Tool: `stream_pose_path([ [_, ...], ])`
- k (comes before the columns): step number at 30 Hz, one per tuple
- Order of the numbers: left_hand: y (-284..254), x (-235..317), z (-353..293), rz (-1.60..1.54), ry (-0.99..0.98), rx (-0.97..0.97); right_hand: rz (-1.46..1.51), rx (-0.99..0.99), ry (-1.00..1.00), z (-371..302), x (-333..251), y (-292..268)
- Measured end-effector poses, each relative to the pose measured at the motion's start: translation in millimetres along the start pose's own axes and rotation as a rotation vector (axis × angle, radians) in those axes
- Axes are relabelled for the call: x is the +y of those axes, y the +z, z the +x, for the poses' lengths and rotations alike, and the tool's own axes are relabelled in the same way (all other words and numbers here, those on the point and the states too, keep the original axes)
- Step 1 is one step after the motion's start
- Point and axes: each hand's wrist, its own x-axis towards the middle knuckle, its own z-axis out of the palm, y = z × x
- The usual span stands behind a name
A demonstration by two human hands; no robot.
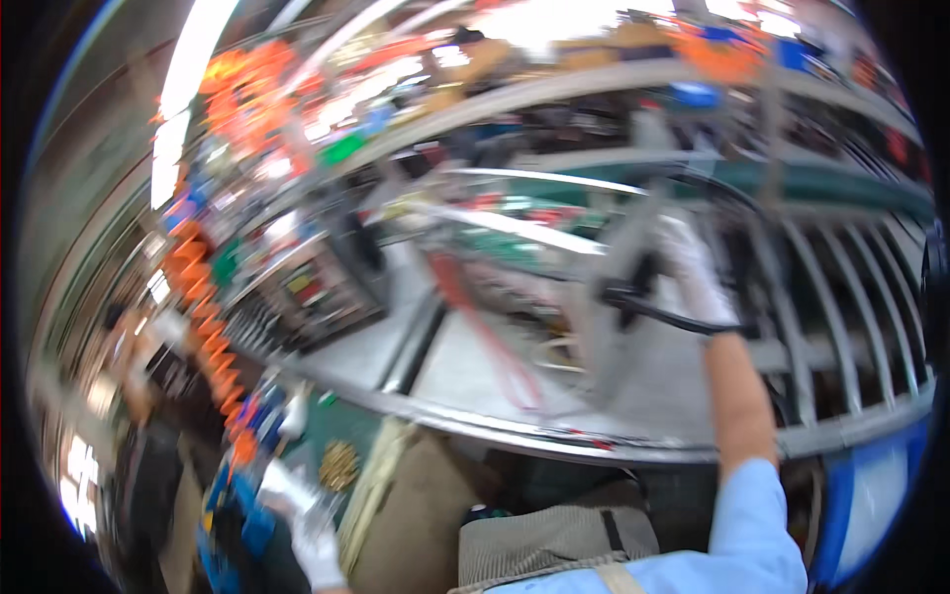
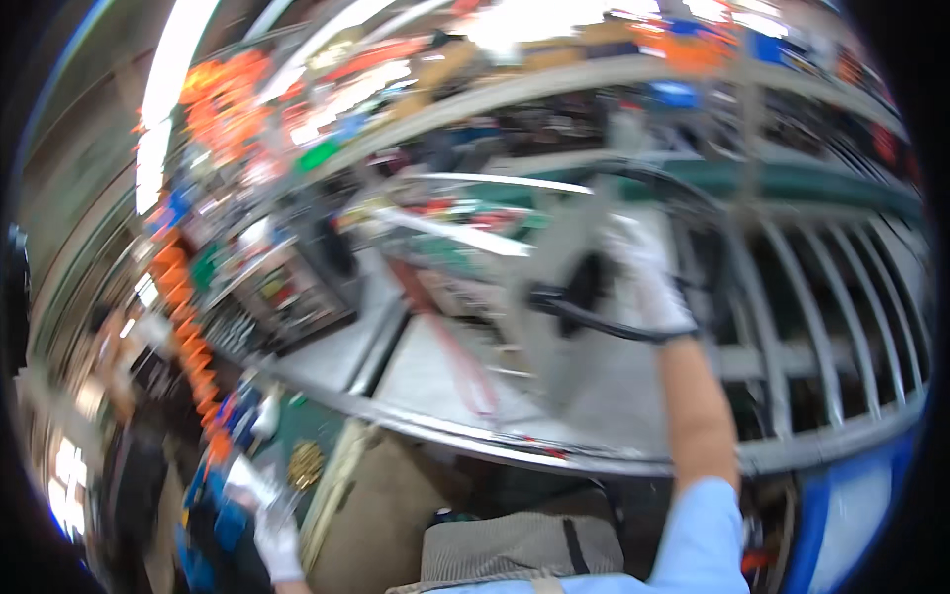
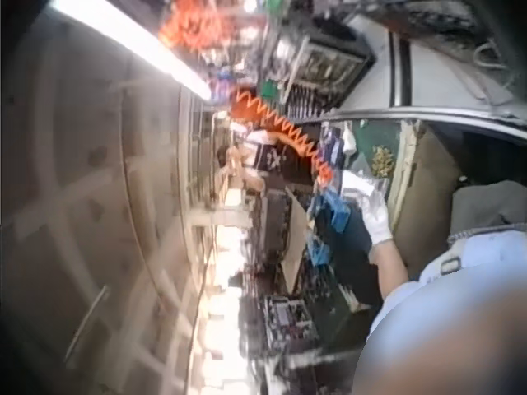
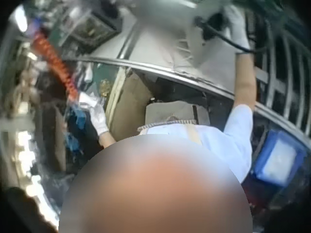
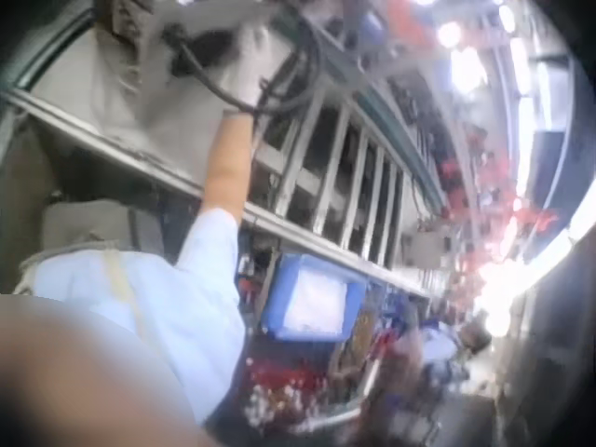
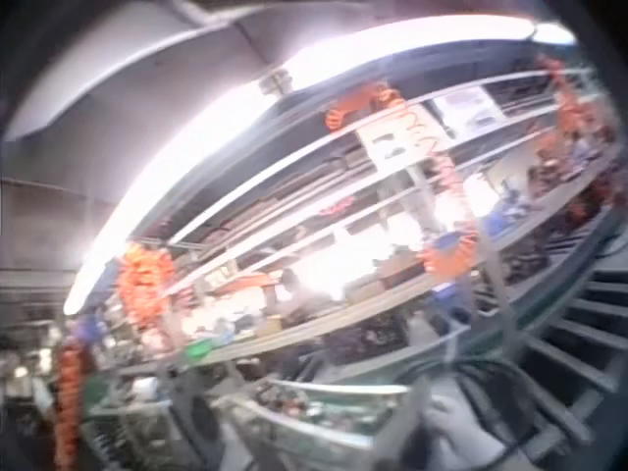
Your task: The person organizes bundles of red and multicolored wires on a workbench, then uses a screwdriver to secure components inside a metal chassis. They connect various wires to a circuit board and use a power drill to fasten parts, working within a factory assembly line environment.
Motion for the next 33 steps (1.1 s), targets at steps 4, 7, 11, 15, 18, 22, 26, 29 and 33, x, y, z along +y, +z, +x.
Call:
stream_pose_path([
  [4,26.4,-13.7,4.2,0.072,0.073,0.040,0.472,-0.103,0.151,48.4,72.6,-63.4],
  [7,-2.4,-23.6,15.2,0.062,0.100,0.017,0.502,-0.159,0.080,33.8,68.7,-88.0],
  [11,-21.7,-9.5,-0.2,0.036,0.241,0.242,0.460,-0.028,0.109,42.2,85.6,-87.2],
  [15,-8.9,-0.1,-8.2,0.083,0.263,0.214,0.426,0.010,0.232,43.8,76.9,-87.8],
  [18,-3.9,10.8,-10.5,0.216,0.294,0.373,0.337,0.062,0.381,63.7,81.1,-106.0],
  [22,-44.0,43.5,8.0,0.557,0.453,0.539,0.312,0.089,0.347,62.8,86.7,-113.3],
  [26,-48.5,72.7,34.3,1.377,0.681,0.799,0.272,0.114,0.331,62.4,79.6,-129.1],
  [29,-43.0,92.4,33.6,1.675,0.697,0.864,0.264,0.120,0.342,61.6,83.6,-126.5],
  [33,-38.4,98.0,37.6,2.523,0.374,0.857,0.248,0.127,0.345,60.8,84.4,-125.2],
])
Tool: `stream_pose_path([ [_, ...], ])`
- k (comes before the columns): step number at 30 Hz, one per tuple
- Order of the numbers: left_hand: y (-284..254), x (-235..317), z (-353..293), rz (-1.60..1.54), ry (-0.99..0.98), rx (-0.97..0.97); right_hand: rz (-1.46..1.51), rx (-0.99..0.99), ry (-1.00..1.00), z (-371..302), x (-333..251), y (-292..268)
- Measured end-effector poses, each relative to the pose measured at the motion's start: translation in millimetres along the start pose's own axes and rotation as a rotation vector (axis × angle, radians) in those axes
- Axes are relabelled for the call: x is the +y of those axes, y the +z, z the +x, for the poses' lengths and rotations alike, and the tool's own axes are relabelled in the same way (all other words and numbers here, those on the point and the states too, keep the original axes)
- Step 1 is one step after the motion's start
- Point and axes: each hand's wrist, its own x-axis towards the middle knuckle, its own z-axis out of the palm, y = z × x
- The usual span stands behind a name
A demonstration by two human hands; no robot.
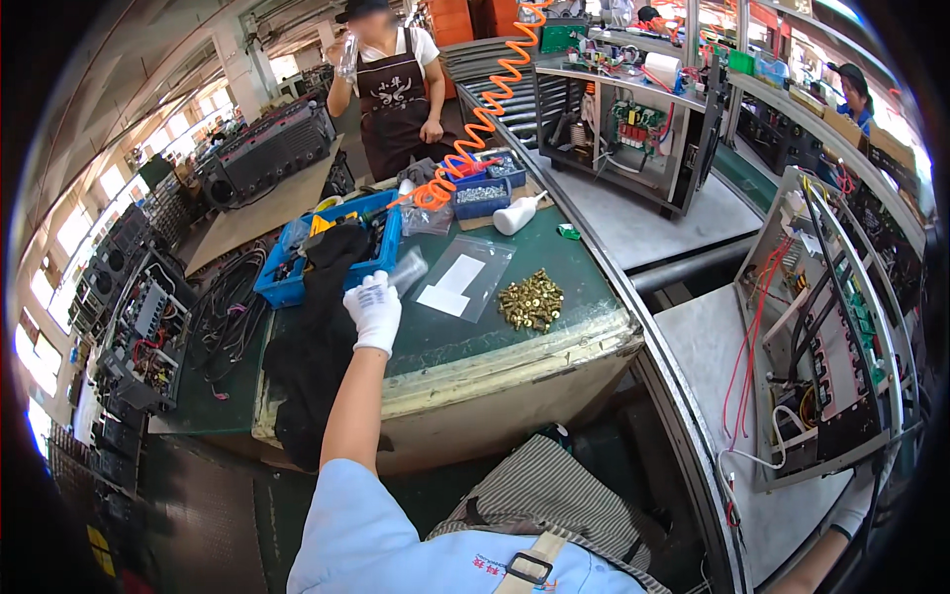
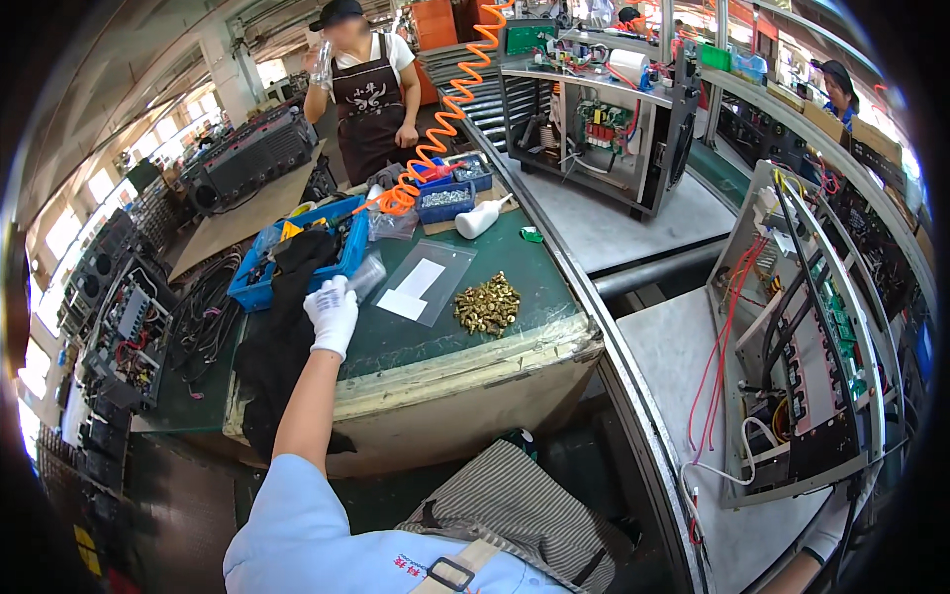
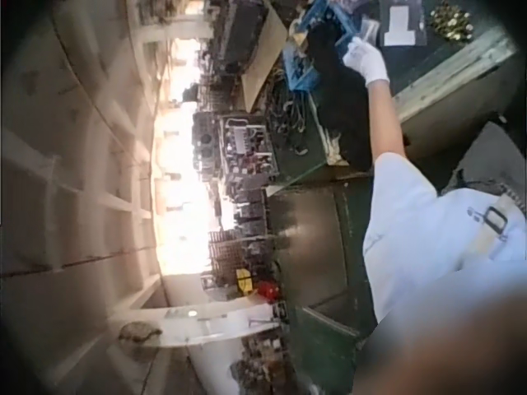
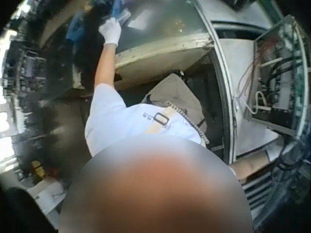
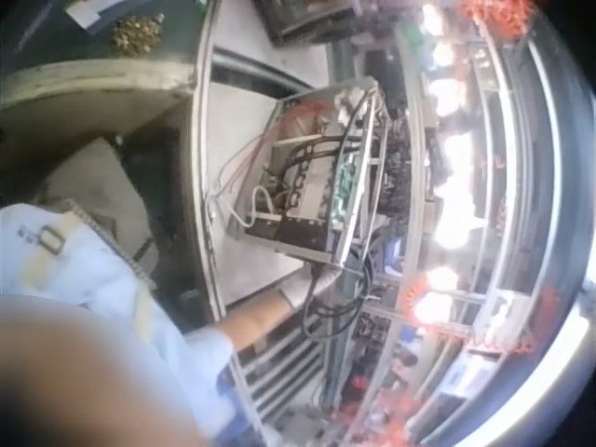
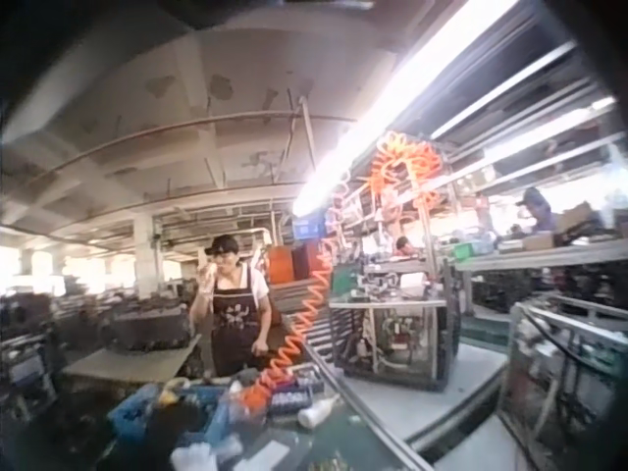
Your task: The person organizes bundles of red and multicolored wires on a workbench, then uses a screwdriver to secure components inside a metal chassis. They connect various wires to a circuit board and use a power drill to fasten parts, working within a factory assembly line environment.
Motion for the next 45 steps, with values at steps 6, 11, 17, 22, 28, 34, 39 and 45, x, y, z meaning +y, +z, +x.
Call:
stream_pose_path([
  [6,11.9,-1.9,-7.4,-0.040,-0.074,-0.039,-0.029,0.028,-0.002,-1.4,-2.4,-4.6],
  [11,-17.8,17.1,-15.7,-0.135,0.171,0.233,-0.063,0.056,-0.004,-1.5,-3.5,-3.6],
  [17,-27.2,45.7,-22.9,-0.223,0.334,-0.413,-0.089,0.066,0.002,-4.7,-1.2,-1.9],
  [22,-21.9,64.5,-14.9,-0.242,0.239,-0.636,-0.087,0.072,0.003,-8.8,0.2,-0.4],
  [28,-28.1,80.7,-6.2,-0.172,0.244,-0.624,-0.082,0.086,-0.006,-12.7,1.9,0.8],
  [34,14.3,58.4,-5.4,-0.284,0.113,-0.363,-0.101,0.083,-0.015,-12.6,4.1,8.0],
  [39,-2.6,74.0,-22.8,-0.271,0.357,-0.279,-0.128,0.089,-0.020,-14.0,5.5,16.3],
  [45,53.3,71.5,-19.4,-0.153,0.385,-0.216,-0.122,0.078,-0.019,-12.0,13.0,18.4],
])
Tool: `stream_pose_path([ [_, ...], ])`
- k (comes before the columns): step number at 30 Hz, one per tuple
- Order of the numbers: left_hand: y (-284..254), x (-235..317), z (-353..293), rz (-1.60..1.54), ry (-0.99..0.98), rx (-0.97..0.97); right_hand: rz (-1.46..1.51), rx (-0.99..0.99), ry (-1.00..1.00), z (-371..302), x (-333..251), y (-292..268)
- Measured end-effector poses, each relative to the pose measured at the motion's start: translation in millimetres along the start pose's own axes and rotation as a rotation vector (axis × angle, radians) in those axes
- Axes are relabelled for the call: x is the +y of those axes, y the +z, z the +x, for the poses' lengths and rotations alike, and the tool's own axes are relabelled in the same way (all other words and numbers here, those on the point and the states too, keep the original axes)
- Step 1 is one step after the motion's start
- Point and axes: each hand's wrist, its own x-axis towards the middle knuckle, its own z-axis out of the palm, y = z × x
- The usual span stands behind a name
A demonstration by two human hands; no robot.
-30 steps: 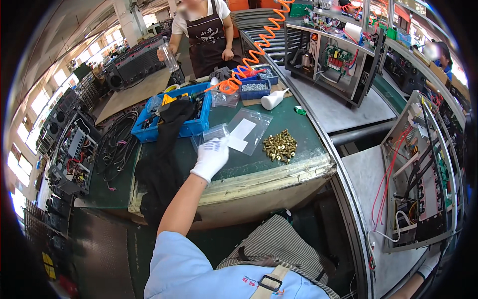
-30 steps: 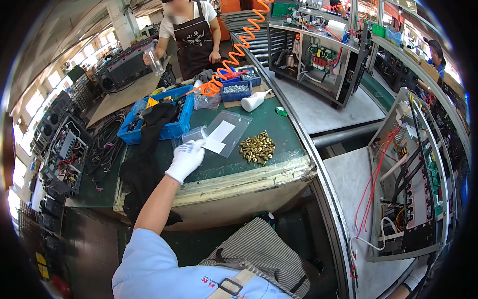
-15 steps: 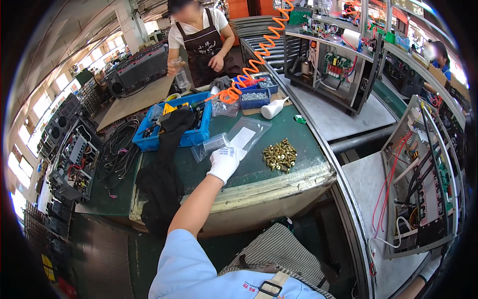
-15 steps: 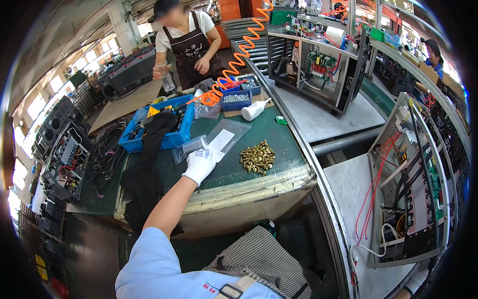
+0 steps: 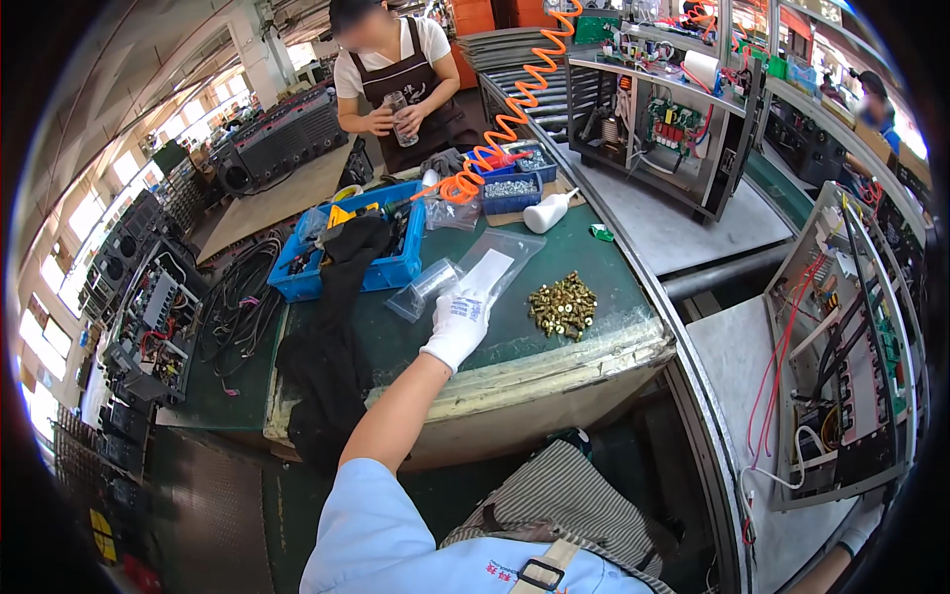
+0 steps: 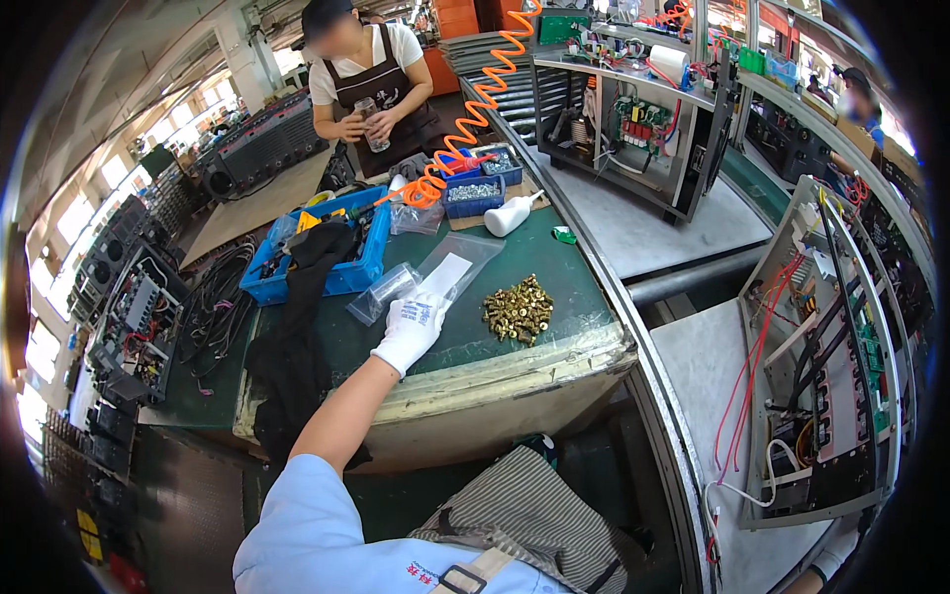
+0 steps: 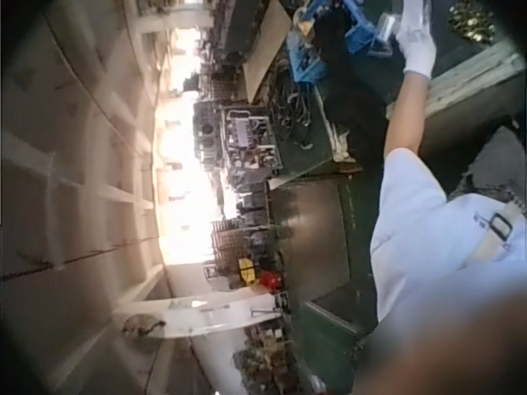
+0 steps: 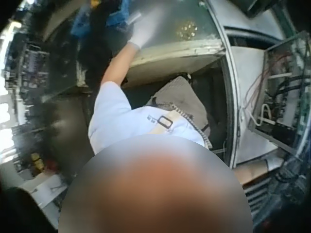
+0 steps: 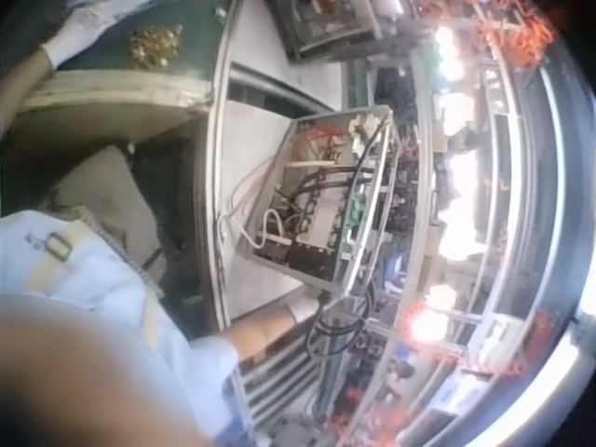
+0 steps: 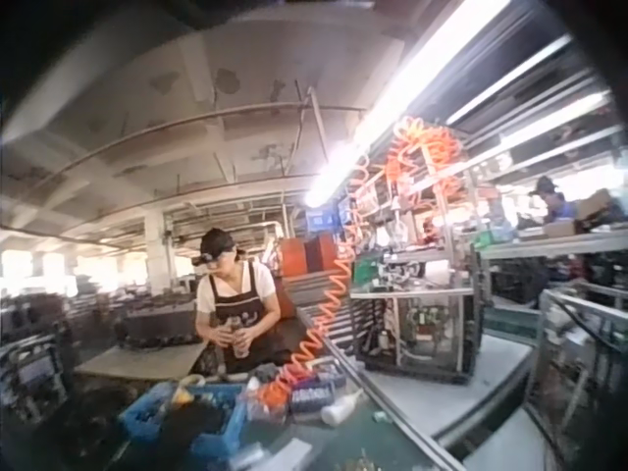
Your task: The person organizes bundles of red and multicolored wires on a workbench, then uses a screwdriver to secure components inside a metal chassis. They connect various wires to a circuit board and use a power drill to fasten parts, working within a factory assembly line environment.
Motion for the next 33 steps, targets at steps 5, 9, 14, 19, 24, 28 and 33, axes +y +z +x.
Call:
stream_pose_path([
  [5,-27.3,-40.1,2.5,-1.699,-0.442,0.296,0.000,-0.016,-0.006,-2.9,1.3,7.8],
  [9,-38.6,-93.0,-8.5,-2.251,-0.551,0.332,-0.018,-0.027,-0.011,-4.8,8.2,10.1],
  [14,3.8,-114.6,-1.2,-1.948,-0.309,0.257,-0.031,-0.036,-0.063,-16.8,-3.2,-6.4],
  [19,-37.7,-99.5,-26.4,-1.217,-0.267,0.234,-0.133,-0.039,-0.243,-87.1,-44.6,88.9],
  [24,18.2,-167.9,-0.2,-1.389,-0.425,0.412,-0.081,-0.029,-0.248,-90.2,-54.8,114.6],
  [28,5.4,-88.9,4.0,-1.535,-0.396,0.385,0.092,-0.115,-0.207,-97.2,-69.1,87.2],
  [33,2.5,-123.2,-1.2,-0.658,-0.234,0.439,0.095,-0.087,-0.315,-141.1,-110.3,137.4],
])
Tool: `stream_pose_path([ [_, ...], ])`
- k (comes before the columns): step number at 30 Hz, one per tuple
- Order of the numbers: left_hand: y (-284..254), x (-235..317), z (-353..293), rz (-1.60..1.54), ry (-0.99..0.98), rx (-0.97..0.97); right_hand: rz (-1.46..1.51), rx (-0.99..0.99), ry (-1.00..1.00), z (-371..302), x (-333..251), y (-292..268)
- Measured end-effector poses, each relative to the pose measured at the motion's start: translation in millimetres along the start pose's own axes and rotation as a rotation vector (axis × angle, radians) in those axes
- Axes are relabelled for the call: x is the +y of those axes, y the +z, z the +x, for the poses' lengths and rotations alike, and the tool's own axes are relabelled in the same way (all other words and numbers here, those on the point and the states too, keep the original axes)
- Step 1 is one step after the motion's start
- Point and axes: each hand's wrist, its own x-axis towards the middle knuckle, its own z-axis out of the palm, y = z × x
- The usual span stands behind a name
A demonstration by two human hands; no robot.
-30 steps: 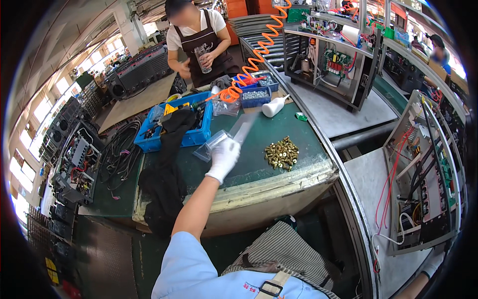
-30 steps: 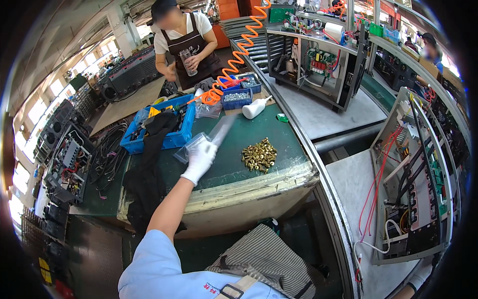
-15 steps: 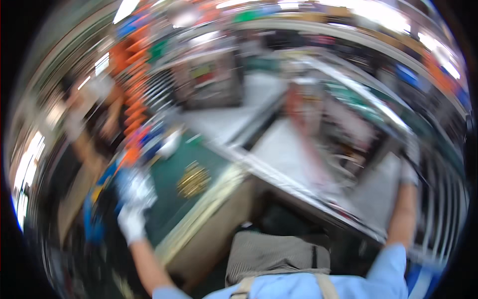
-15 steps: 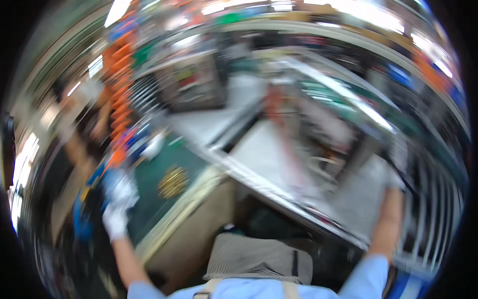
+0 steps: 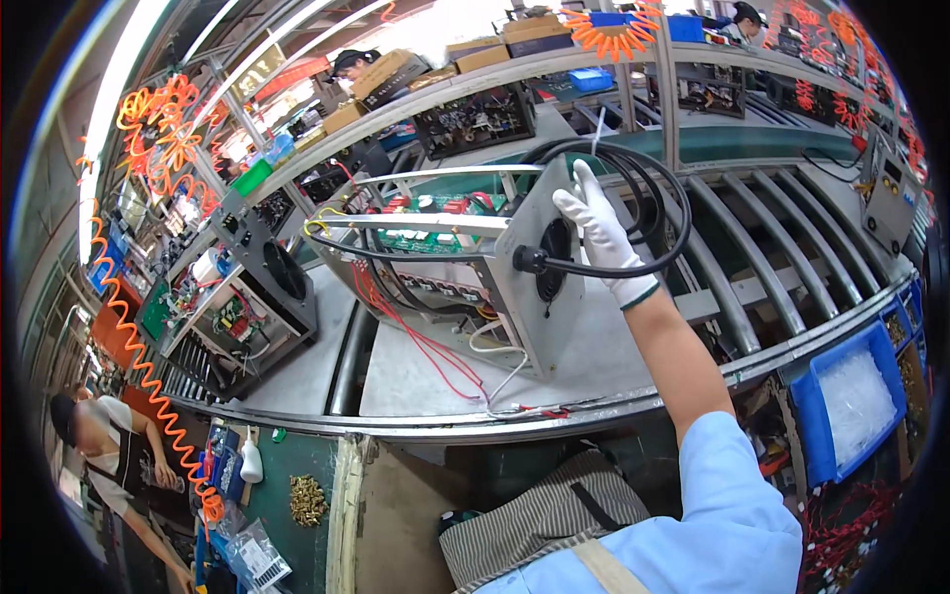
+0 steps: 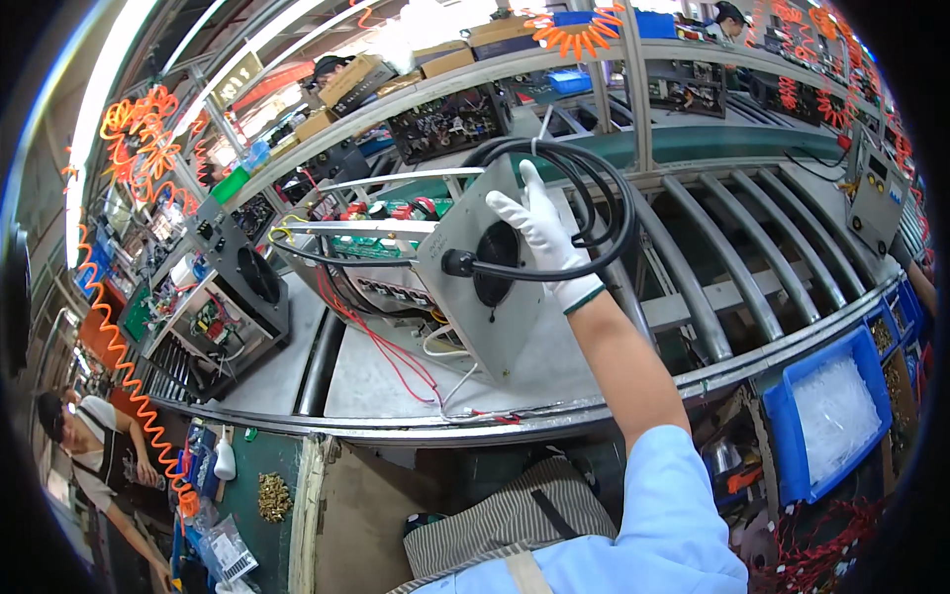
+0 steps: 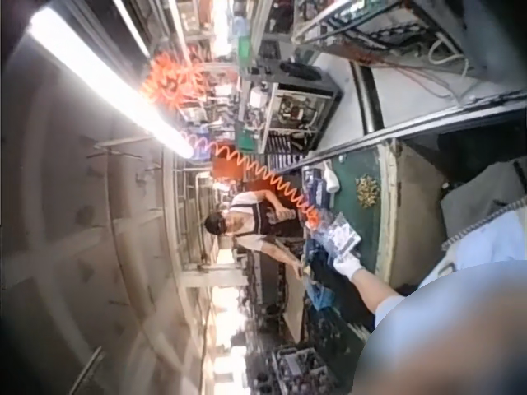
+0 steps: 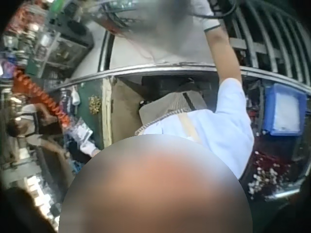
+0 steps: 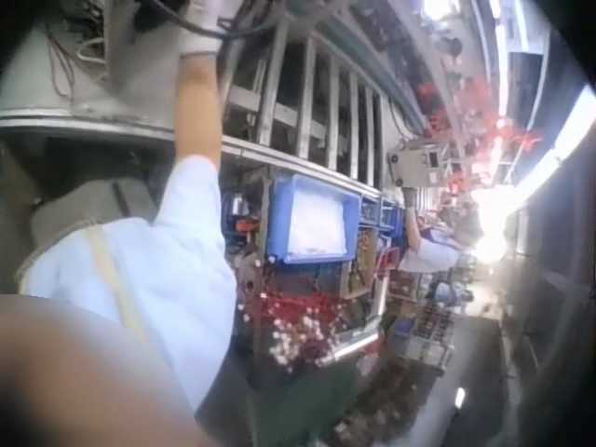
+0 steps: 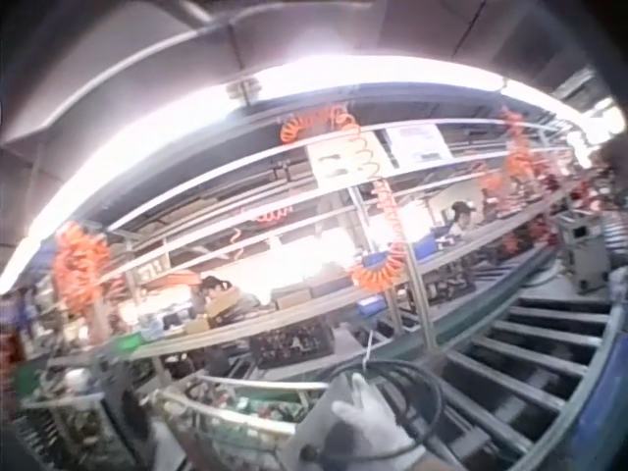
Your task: The person organizes bundles of red and multicolored wires on a workbench, then uses a screwdriver to secure components inside a metal chassis. They connect various wires to a circuit board and use a power drill to fasten parts, working within a factory assembly line environment.
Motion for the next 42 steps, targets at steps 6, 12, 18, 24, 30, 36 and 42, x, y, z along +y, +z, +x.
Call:
stream_pose_path([
  [6,33.2,-13.3,-11.4,-0.630,-0.308,-0.081,0.121,-0.114,-0.060,6.4,2.7,22.3],
  [12,30.4,-24.6,2.1,-1.331,-0.825,0.114,0.010,-0.109,-0.085,28.6,19.7,-25.9],
  [18,19.3,-12.3,-3.2,-1.405,-0.877,0.162,0.095,-0.098,0.018,20.3,9.9,-15.6],
  [24,47.7,12.9,-4.8,-1.315,-0.552,-0.146,0.067,-0.179,-0.010,13.8,-8.8,7.3],
  [30,-26.3,150.2,-39.7,-0.764,-0.613,-0.175,-0.201,-0.021,-0.061,19.9,-1.3,1.9],
  [36,3.4,-71.1,22.9,-1.239,-0.672,-0.027,-0.149,-0.080,-0.103,19.8,6.2,2.9],
  [42,5.9,-33.9,1.3,-1.338,-0.811,0.048,-0.166,-0.053,-0.057,16.6,6.3,-1.1],
])
